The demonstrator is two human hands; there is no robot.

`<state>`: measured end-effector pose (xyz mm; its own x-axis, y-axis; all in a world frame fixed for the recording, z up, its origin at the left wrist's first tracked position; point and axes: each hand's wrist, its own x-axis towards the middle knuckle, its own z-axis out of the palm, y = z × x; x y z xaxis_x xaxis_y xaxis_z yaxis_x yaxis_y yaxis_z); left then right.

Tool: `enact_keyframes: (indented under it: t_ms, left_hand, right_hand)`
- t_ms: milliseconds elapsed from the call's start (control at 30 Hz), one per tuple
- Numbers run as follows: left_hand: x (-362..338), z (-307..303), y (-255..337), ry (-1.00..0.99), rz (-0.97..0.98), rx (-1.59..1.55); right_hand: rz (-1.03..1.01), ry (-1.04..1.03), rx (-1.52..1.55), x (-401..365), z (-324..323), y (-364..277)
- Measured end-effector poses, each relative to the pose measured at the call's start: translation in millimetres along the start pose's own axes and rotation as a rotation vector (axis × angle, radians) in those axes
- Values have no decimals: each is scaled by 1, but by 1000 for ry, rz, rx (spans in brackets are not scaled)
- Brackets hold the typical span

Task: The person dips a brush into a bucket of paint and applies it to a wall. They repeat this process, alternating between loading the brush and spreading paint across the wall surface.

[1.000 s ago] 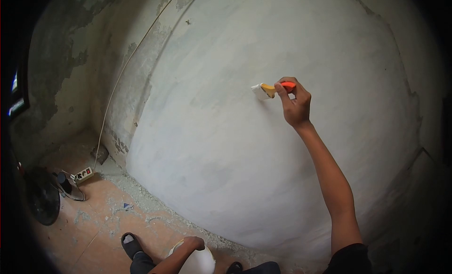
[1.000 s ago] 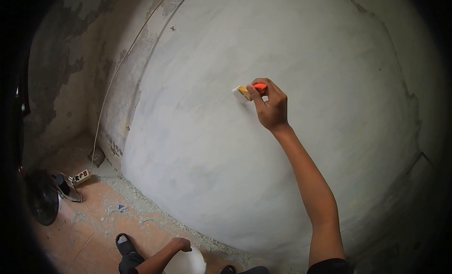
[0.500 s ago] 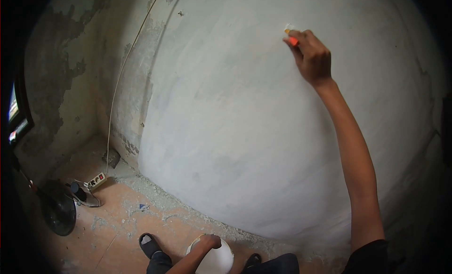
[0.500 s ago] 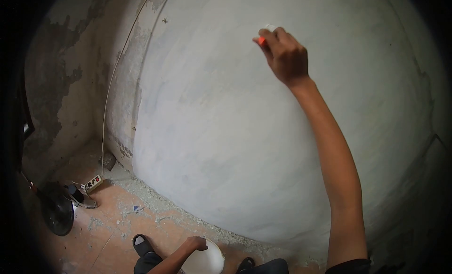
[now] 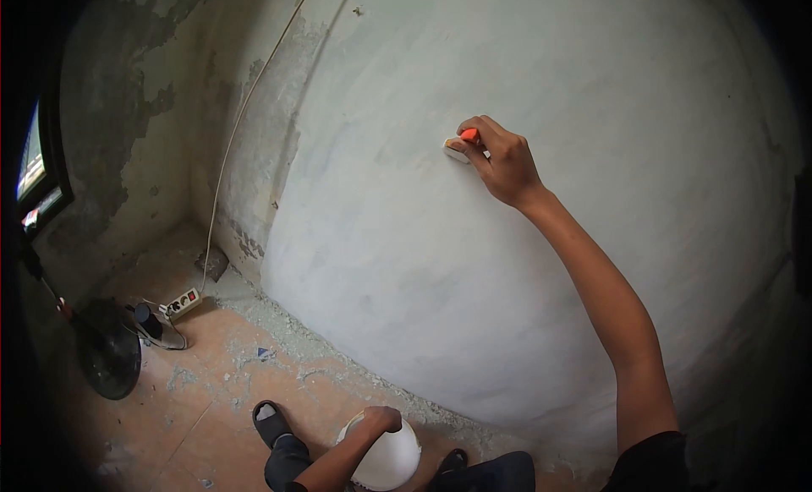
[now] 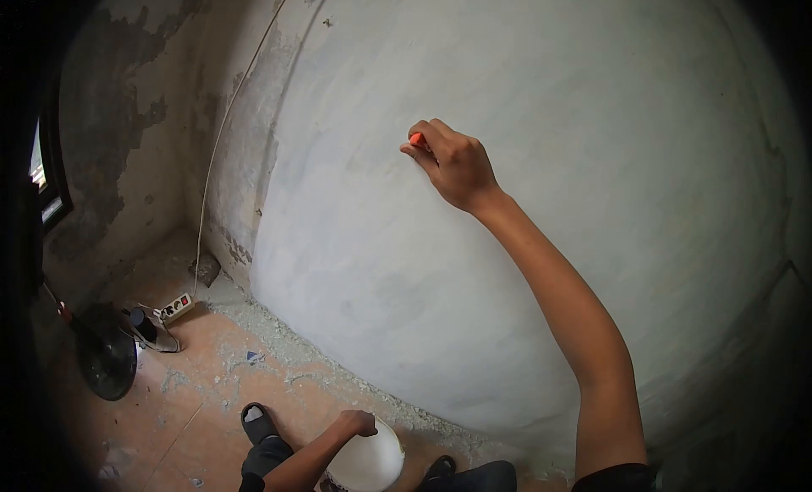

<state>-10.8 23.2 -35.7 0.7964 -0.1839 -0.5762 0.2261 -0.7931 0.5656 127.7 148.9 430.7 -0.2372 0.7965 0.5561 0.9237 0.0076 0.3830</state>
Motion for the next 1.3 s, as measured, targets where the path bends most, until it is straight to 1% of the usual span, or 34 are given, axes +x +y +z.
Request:
enact_keyframes:
  t_ms: [33,133,167,233,300,333,400,433,500,567,700,733,800,833,900,967,1000,1033,1100,1133,1200,1233,1300]
  left_hand:
    - [-1,-3,0,14,-1,-4]
    - [-10,-5,1,32,16,-16]
    - [-10,-6,1,25,18,-21]
    - [-10,-8,2,29,5,-24]
    - [-10,-8,2,17,-2,-42]
    - [-15,-10,3,16,-7,-38]
    - [-21,-15,9,13,-10,-48]
    - [-24,-16,11,-18,-29,-42]
    - [-20,-15,13,-38,-48,-33]
    - [-6,-7,8,-20,-31,-51]
    - [-5,-9,-2,18,-36,-62]
    - [-9,-10,-4,36,-36,-60]
    - [-16,-9,-6,47,-39,-65]
    - [-18,-9,-6,55,-33,-70]
    - [-23,-8,-7,42,-27,-85]
    - [-26,-10,-7,49,-20,-96]
    - [-29,-1,-11,30,-41,-133]
    - [-25,-6,-11,26,-51,-121]
    - [-21,-11,-9,25,-53,-108]
    - [-22,-11,-8,39,-58,-110]
    - [-23,-12,-4,48,-59,-108]
    - [-24,-13,-3,41,-50,-105]
    - [-24,-16,0,38,-38,-103]
  right_hand:
    - [-14,4,-2,9,-4,5]
    - [-175,128,-178,34,-23,18]
    - [-268,196,-254,44,-27,28]
    - [-310,281,-370,60,-40,31]
    - [-401,395,-572,69,-47,34]
    - [-405,376,-557,67,-44,37]
    - [-327,356,-601,64,-36,39]
    - [-330,346,-593,58,-27,38]
    - [-392,243,-556,38,0,33]
    - [-299,151,-402,17,24,12]
    - [-276,-50,-287,-16,61,-24]
    - [-284,-45,-290,-13,61,-30]
    - [-108,-138,-92,-10,61,-41]
    - [-109,-142,-83,-4,60,-43]
    - [164,36,196,12,59,-34]
    - [196,122,214,22,62,-16]
    - [180,143,176,31,60,-10]
    - [156,179,106,46,40,-1]
    - [20,286,-13,66,16,0]
    - [19,282,-15,72,9,5]
    - [-182,394,-356,77,2,12]
    - [-180,388,-357,73,5,12]
    - [-269,327,-565,60,16,6]
